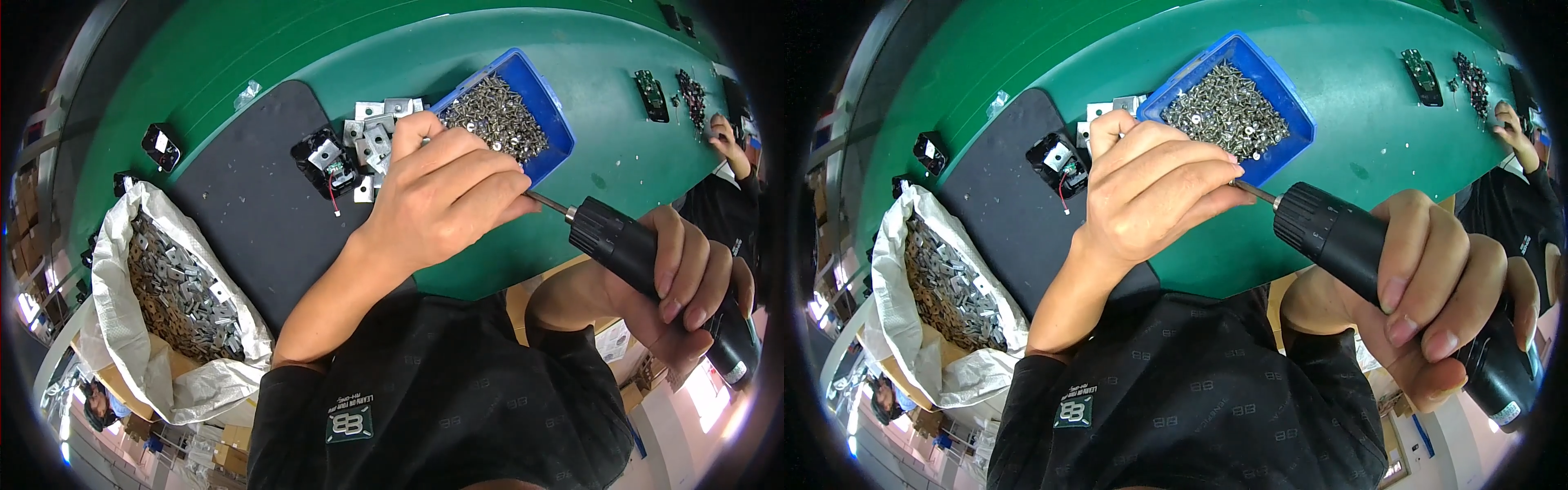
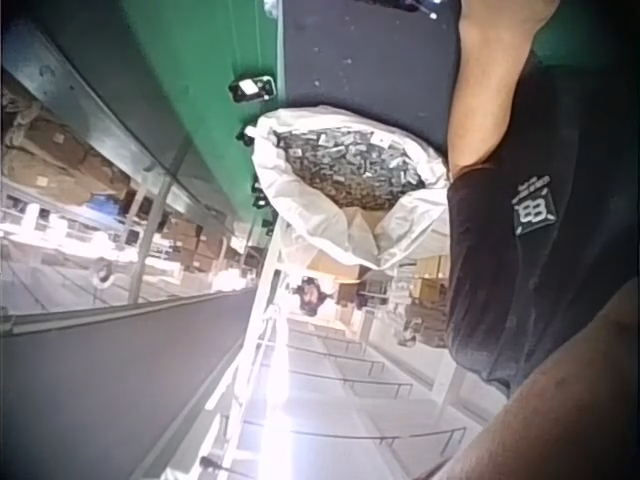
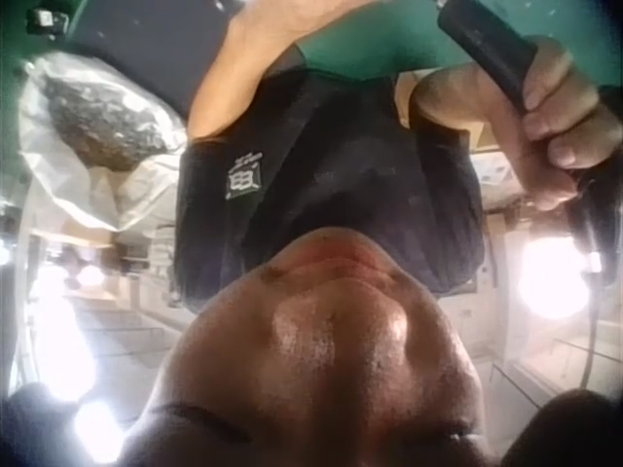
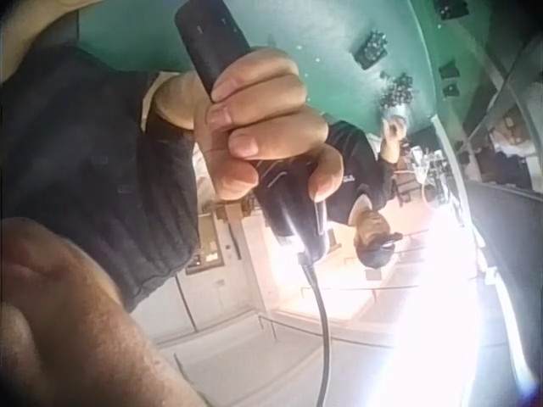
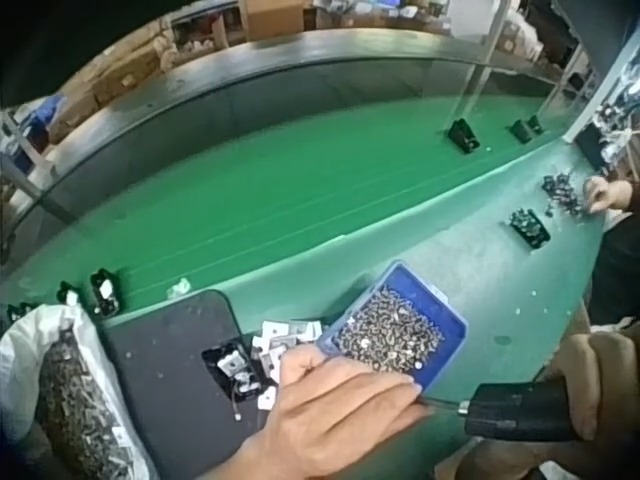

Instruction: The person assembles electronic components by securing metal brackets and PCB assemblies to an electronic housing with screws, using an electric screwdriver at a factory workbench.

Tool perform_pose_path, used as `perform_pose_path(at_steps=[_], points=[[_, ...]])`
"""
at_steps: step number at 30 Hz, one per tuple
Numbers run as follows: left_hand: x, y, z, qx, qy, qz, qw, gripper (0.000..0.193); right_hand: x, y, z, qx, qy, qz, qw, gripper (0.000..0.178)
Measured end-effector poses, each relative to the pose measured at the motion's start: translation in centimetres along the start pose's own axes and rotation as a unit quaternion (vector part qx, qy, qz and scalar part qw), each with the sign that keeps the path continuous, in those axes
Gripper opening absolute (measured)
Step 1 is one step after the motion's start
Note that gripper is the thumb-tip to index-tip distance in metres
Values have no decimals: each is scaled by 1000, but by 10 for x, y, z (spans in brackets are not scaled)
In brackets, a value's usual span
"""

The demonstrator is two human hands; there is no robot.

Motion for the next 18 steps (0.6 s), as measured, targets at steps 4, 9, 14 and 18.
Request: perform_pose_path(at_steps=[4,9,14,18], points=[[0,-2,0,2,15,-7,1000,28,2,1,-1,-6,13,15,1000,35],[0,0,-6,-5,9,-28,1000,29,3,-1,-2,-2,9,24,1000,35],[3,0,-7,-29,27,-47,998,28,2,-1,-2,4,13,22,1000,35],[2,1,-8,-38,21,-46,998,27,3,0,-2,2,14,7,1000,34]])
Point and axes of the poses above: each hand's wrist, its own z-axis towards the middle knuckle, its own x-axis out of the palm, y = z × x, the point moved 6 cm from there along z, towards the middle knuckle, and after that the axes turned 1 degree about -z, right-handed, at the moved point
